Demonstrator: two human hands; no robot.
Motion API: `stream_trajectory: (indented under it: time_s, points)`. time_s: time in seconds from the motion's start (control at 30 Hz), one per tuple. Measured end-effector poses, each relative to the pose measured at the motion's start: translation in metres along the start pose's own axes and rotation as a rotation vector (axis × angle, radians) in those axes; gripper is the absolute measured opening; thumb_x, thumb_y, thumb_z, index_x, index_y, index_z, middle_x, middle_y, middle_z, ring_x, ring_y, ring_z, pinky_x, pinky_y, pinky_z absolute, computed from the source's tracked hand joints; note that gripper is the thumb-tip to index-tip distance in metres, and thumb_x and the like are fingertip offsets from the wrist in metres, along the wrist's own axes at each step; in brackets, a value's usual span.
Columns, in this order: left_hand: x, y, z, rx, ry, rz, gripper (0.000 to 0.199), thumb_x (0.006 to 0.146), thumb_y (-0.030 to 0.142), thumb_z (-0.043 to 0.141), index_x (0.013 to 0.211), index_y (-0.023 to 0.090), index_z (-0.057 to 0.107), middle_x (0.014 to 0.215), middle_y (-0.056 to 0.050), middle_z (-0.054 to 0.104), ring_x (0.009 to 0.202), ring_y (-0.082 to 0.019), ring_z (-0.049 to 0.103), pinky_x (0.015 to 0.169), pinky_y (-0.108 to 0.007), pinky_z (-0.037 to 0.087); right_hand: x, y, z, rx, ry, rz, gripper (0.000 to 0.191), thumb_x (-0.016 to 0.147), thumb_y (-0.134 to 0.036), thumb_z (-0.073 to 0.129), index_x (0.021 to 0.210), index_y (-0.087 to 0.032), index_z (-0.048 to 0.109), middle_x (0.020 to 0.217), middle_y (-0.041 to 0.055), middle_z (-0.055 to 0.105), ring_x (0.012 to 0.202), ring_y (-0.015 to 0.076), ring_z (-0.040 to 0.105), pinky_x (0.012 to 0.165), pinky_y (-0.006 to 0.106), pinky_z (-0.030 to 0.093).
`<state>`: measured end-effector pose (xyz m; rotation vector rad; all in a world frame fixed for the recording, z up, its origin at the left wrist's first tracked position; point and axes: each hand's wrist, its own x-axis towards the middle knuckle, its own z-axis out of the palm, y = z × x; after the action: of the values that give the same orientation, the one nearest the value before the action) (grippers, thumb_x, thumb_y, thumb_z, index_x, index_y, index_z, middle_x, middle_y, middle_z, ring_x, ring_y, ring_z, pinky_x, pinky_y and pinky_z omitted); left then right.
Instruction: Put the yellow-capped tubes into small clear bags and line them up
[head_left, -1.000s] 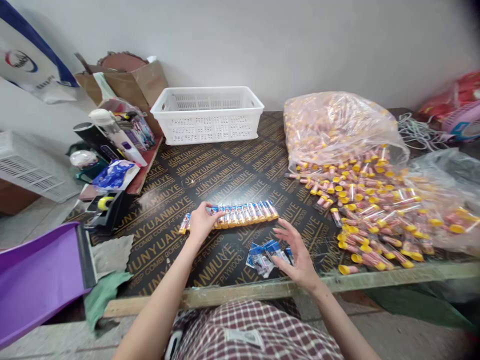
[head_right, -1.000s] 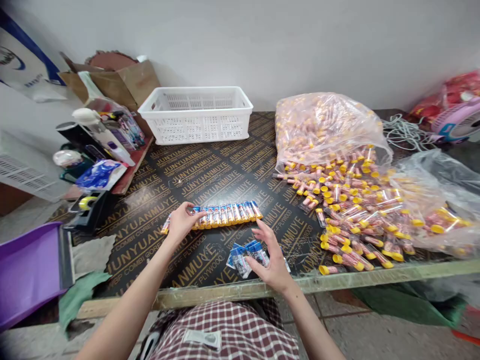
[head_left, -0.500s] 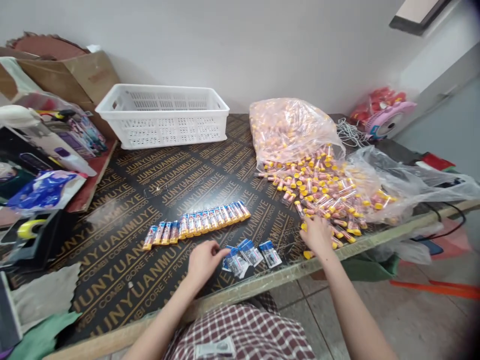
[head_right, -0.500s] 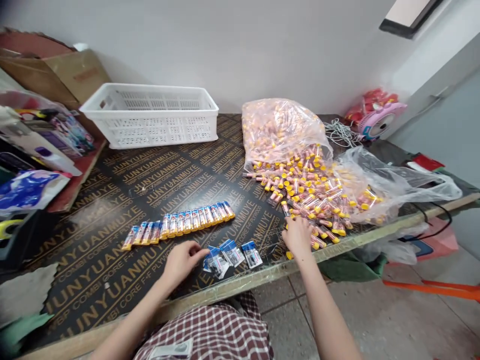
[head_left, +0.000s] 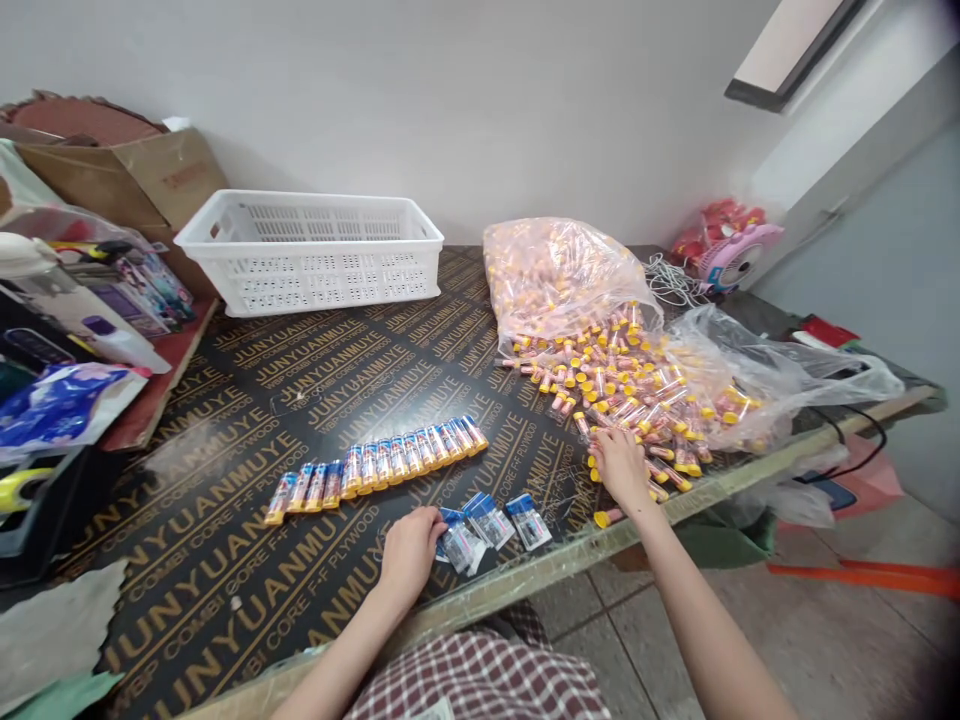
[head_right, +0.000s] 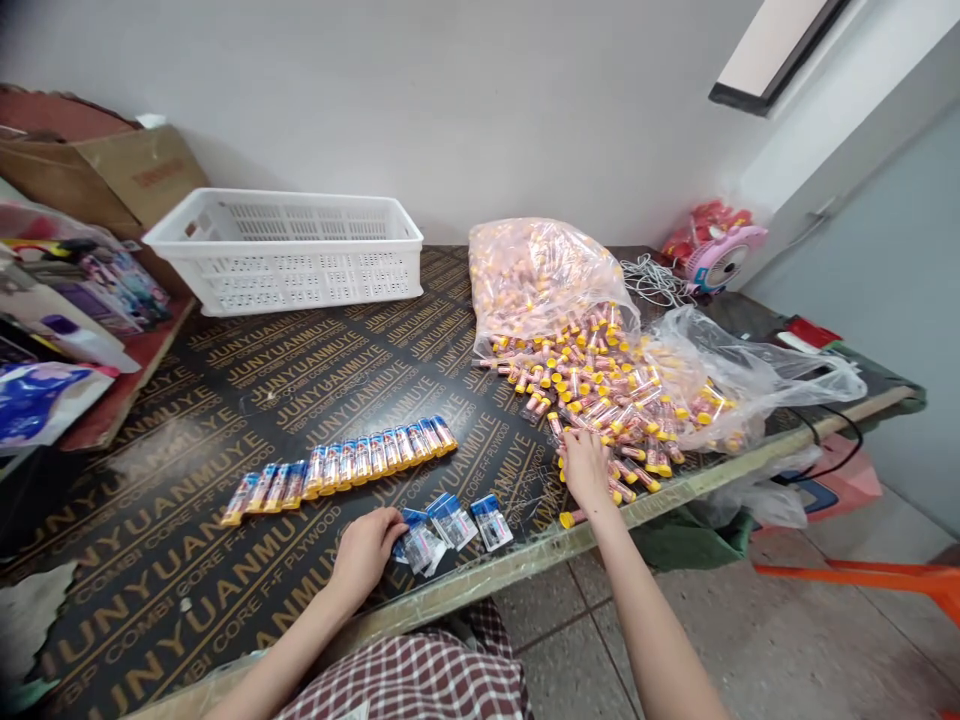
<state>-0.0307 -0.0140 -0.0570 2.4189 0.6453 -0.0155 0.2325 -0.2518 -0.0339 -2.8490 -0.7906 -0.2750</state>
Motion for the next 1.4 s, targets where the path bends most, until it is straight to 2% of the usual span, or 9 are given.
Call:
stream_trajectory:
  time_s: [0.2,0.3,0.43,0.6,0.73,0.9,1.1,1.3,1.4]
  points:
    - [-0.005,-0.004,0.001,-0.138,0.109,0.036,0.007,0.077,0.018,0.055,0.069,0.020,0.057,0.072,-0.002,0.061,0.069,-0.016,0.057,0.063,-0.025,0.034,-0.014,-0.060,0.000,0.358,-0.016,-0.146,0.027,0.093,-0.029,0.034,0.109,-0.018,0.052,0.097,0.0083,0.064,0.087,0.0203,0.059,0.076,0.033,0.045]
    - [-0.001,-0.008,0.000,-0.482,0.127,-0.045,0.010,0.072,0.022,0.059,0.065,0.019,0.053,0.065,0.000,0.058,0.062,-0.015,0.056,0.061,-0.025,0.039,-0.031,-0.098,-0.003,0.566,-0.062,-0.172,0.028,0.091,-0.037,0.040,0.110,-0.019,0.053,0.090,0.0044,0.063,0.079,0.0172,0.060,0.071,0.028,0.047]
    - [0.003,-0.009,-0.011,-1.123,0.090,-0.294,0.023,0.064,0.027,0.067,0.068,0.019,0.046,0.054,0.004,0.057,0.055,-0.015,0.060,0.057,-0.026,0.046,-0.056,-0.138,-0.009,0.999,-0.114,-0.031,0.028,0.075,-0.038,0.066,0.093,-0.019,0.057,0.078,0.0005,0.059,0.069,0.0160,0.058,0.064,0.027,0.049]
    - [0.005,-0.008,-0.030,-1.461,0.135,-0.412,0.043,0.046,0.019,0.082,0.083,0.014,0.060,0.065,0.000,0.067,0.056,-0.010,0.060,0.058,-0.021,0.048,-0.078,-0.167,-0.014,1.208,-0.090,-0.093,0.015,0.080,-0.029,0.061,0.093,-0.021,0.062,0.096,0.0064,0.057,0.092,0.0200,0.059,0.076,0.032,0.053]
    - [0.008,-0.010,-0.034,-1.557,0.198,-0.463,0.033,0.050,0.029,0.083,0.072,0.011,0.066,0.066,-0.002,0.067,0.055,-0.007,0.058,0.055,-0.018,0.047,-0.088,-0.176,-0.017,1.191,-0.050,-0.179,0.020,0.085,-0.023,0.055,0.103,-0.024,0.063,0.101,0.0075,0.058,0.095,0.0203,0.059,0.079,0.034,0.054]
    - [0.010,-0.013,-0.033,-1.580,0.317,-0.502,0.034,0.047,0.034,0.085,0.065,0.011,0.068,0.060,-0.001,0.065,0.051,-0.007,0.056,0.053,-0.019,0.046,-0.092,-0.183,-0.022,1.036,0.103,-0.296,0.023,0.082,-0.018,0.059,0.103,-0.025,0.065,0.094,0.0061,0.064,0.083,0.0203,0.063,0.069,0.034,0.056]
    - [0.009,-0.011,-0.037,-1.562,0.411,-0.545,0.041,0.044,0.042,0.085,0.064,0.010,0.067,0.056,-0.002,0.064,0.052,-0.010,0.058,0.052,-0.020,0.045,-0.097,-0.188,-0.018,0.973,0.194,-0.389,0.035,0.080,-0.010,0.058,0.110,-0.027,0.063,0.097,0.0063,0.065,0.085,0.0203,0.063,0.072,0.034,0.056]
    - [0.007,-0.008,-0.032,-1.498,0.384,-0.458,0.040,0.056,0.046,0.078,0.069,0.010,0.066,0.063,-0.002,0.065,0.057,-0.011,0.059,0.055,-0.022,0.048,-0.098,-0.189,-0.015,1.039,0.053,-0.385,0.029,0.082,-0.013,0.058,0.107,-0.026,0.064,0.100,0.0066,0.064,0.091,0.0202,0.063,0.078,0.035,0.055]
    - [0.004,-0.001,-0.032,-1.523,0.280,-0.340,0.037,0.067,0.047,0.071,0.080,0.012,0.065,0.074,-0.004,0.067,0.067,-0.014,0.064,0.063,-0.026,0.052,-0.097,-0.189,-0.014,1.061,-0.063,-0.401,0.030,0.085,-0.015,0.054,0.110,-0.027,0.064,0.105,0.0069,0.063,0.098,0.0205,0.061,0.086,0.037,0.052]
